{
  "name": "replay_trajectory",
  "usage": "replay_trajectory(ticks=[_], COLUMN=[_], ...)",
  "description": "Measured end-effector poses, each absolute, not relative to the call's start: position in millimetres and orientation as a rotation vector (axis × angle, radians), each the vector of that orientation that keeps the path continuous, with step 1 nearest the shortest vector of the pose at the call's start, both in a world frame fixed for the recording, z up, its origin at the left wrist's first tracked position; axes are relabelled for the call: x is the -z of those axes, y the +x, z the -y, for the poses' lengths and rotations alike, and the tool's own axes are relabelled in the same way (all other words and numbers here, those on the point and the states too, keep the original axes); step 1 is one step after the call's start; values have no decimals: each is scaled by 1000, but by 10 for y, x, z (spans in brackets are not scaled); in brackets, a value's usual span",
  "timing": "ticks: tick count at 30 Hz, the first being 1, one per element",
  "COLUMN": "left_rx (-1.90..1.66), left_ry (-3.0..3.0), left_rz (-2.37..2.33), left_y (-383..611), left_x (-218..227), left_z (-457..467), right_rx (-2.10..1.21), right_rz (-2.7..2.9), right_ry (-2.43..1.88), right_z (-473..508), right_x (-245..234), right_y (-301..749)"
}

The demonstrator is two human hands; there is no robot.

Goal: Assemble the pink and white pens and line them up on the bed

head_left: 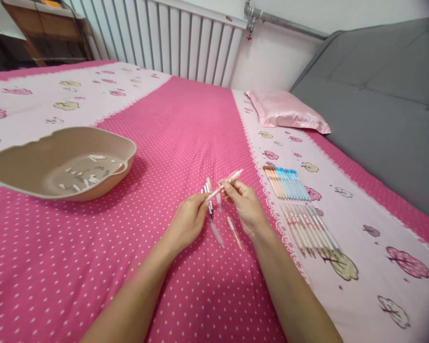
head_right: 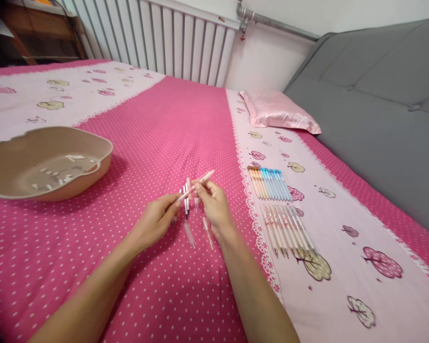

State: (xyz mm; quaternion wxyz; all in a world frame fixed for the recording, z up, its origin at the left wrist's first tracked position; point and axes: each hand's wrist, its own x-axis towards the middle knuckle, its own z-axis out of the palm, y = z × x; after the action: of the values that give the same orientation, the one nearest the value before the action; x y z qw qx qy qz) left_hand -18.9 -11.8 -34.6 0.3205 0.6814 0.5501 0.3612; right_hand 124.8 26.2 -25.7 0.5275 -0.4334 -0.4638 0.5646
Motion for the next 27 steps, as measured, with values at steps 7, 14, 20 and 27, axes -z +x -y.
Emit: replay_trajectory(ticks=[7,14,20,27], left_rx=[-1016,-981,-975,-1031], left_ry=[1708,1587,1493,1458], left_rz=[-1364,-1178,-1126,-1195], left_y=[-188,-192,-187,-168], left_x=[351,375,347,369], left_z=[121,107,116,113], right_rx=[-1402,-1413,-1393,-1300], right_rz=[1157,1217,1211,1243], right_ry=[-1008,-968,-975,-992], right_z=[-264,-250,-246,-238], right_x=[274,201,193,198], right_y=[1274,1301,1297,1274])
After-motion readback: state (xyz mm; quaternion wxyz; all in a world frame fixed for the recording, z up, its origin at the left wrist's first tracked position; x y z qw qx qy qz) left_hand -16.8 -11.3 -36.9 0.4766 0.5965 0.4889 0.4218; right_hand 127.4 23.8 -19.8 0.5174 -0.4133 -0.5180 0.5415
